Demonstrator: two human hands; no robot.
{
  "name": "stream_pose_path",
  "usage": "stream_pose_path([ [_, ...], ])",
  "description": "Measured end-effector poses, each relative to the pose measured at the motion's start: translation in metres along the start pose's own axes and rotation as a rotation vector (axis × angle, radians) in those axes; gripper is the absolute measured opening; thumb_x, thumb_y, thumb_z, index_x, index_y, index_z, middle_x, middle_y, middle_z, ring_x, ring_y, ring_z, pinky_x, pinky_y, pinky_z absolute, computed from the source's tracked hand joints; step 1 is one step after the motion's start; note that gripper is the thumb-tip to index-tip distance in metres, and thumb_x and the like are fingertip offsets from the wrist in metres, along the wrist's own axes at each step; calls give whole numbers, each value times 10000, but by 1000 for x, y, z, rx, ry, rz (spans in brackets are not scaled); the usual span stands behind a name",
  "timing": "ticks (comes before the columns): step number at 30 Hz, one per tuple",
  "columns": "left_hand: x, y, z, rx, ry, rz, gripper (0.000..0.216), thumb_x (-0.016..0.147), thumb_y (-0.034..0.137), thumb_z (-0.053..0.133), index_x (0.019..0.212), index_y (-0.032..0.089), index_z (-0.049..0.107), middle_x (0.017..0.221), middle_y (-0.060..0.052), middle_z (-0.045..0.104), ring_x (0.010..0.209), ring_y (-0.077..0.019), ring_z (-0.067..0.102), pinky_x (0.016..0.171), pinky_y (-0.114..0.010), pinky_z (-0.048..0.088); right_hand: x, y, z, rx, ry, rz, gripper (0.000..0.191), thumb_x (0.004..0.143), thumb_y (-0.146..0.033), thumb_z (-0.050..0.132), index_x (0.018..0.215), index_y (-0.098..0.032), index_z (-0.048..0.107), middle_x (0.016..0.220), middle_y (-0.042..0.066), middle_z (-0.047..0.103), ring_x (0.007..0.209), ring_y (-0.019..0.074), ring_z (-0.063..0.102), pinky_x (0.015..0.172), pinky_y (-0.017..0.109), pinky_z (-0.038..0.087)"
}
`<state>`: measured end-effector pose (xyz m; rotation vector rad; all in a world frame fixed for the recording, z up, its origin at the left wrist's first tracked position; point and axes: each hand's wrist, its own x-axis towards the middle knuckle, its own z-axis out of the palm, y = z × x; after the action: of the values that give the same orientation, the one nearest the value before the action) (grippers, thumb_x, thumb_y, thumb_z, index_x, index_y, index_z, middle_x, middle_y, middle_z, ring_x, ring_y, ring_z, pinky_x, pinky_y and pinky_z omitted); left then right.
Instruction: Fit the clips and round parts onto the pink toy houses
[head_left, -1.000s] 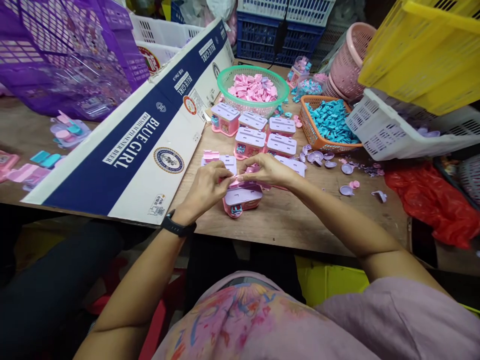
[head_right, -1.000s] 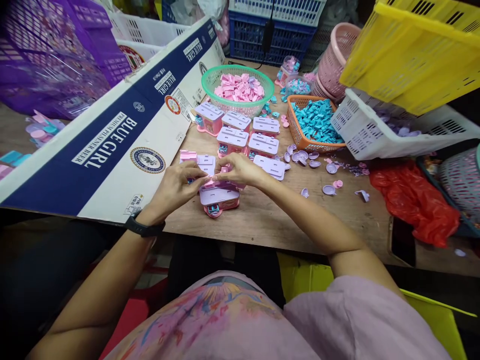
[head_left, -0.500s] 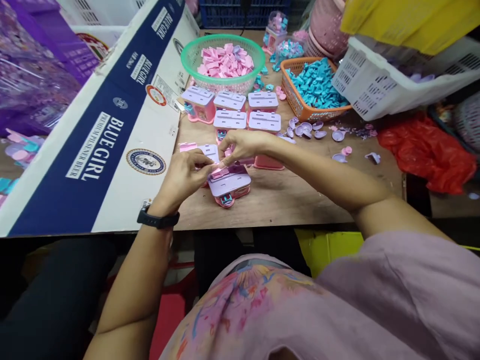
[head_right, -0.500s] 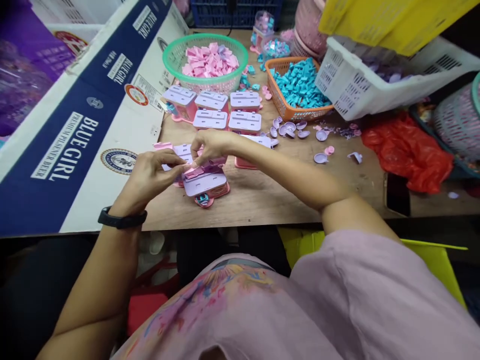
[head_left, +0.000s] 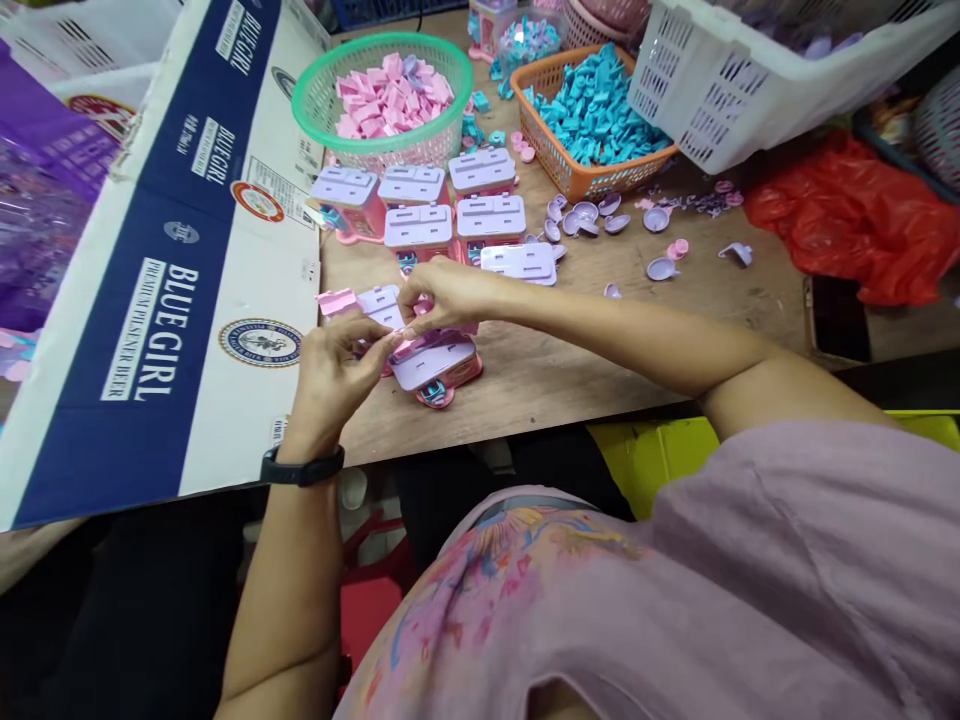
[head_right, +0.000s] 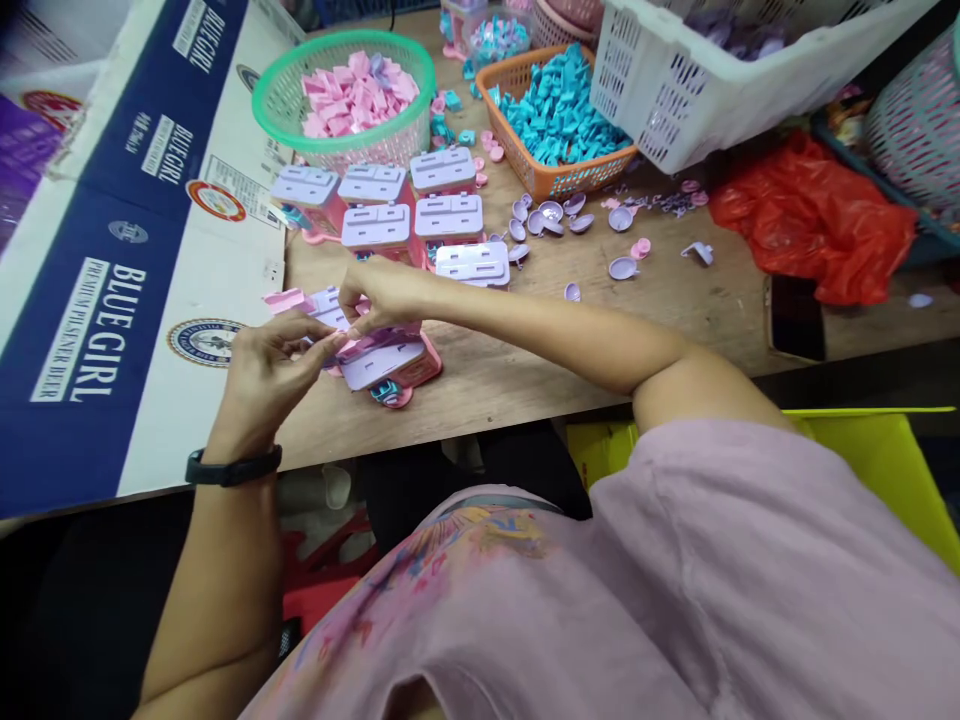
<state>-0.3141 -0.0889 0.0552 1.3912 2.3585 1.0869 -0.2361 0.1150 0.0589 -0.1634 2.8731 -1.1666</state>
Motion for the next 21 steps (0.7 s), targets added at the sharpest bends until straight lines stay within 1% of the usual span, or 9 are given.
stream_pose_path([
  [3,-3,-1,3,11,27,19,177,864,363,685,798,209,743,724,-5,695,663,-146,575,634,-286,437,-9,-5,5,16,56,20,124,841,-251,794,785,-158,734,702,8,619,753,152,536,692,294,345],
  [6,-4,-2,-3,61,0,52,202,874,375,668,781,212,744,709,-5,703,662,-150,590,641,-290,441,-20,-6,8,118,120,-2,118,835,-252,797,800,-162,729,755,14,650,800,156,559,745,290,387],
  [8,-6,-2,-10,63,-35,47,220,863,402,683,765,215,745,708,-7,717,669,-161,617,638,-294,453,-29,-1,8,320,197,8,159,858,-315,779,830,-168,725,810,21,680,806,149,579,757,281,427],
  [10,-8,0,-17,59,-70,45,236,843,449,719,795,222,765,782,-24,754,743,-191,668,667,-304,488,-41,7,6,609,286,65,247,883,-417,746,868,-172,717,844,30,695,755,132,587,702,264,462],
  [13,-8,12,-17,48,-1,65,311,810,515,773,934,231,795,993,-63,776,924,-239,709,740,-325,547,-59,20,4,960,342,159,354,847,-526,762,926,-184,715,854,32,695,653,109,566,570,229,460],
  [15,-1,27,-8,-25,54,64,354,832,521,766,1028,226,786,1062,-77,766,958,-235,714,776,-329,575,-69,25,4,1072,340,196,395,814,-545,789,983,-194,719,862,27,697,614,99,556,515,211,442],
  [16,4,35,-1,-90,50,52,372,853,517,751,1076,220,772,1058,-81,766,940,-226,719,776,-327,584,-73,26,5,1096,338,210,416,804,-547,799,1017,-199,716,860,23,697,599,96,552,498,206,434],
  [19,23,56,24,-337,-93,21,489,848,480,775,1234,193,685,1042,-91,772,898,-213,739,767,-323,602,-80,20,6,1069,383,219,487,776,-541,826,1098,-210,672,844,4,696,583,92,564,489,198,435],
  [21,35,61,38,-438,-146,43,524,825,443,804,1248,170,659,1048,-102,770,905,-219,744,776,-332,610,-82,15,6,996,445,203,527,759,-561,837,1106,-219,636,819,-9,692,575,95,574,487,198,436],
])
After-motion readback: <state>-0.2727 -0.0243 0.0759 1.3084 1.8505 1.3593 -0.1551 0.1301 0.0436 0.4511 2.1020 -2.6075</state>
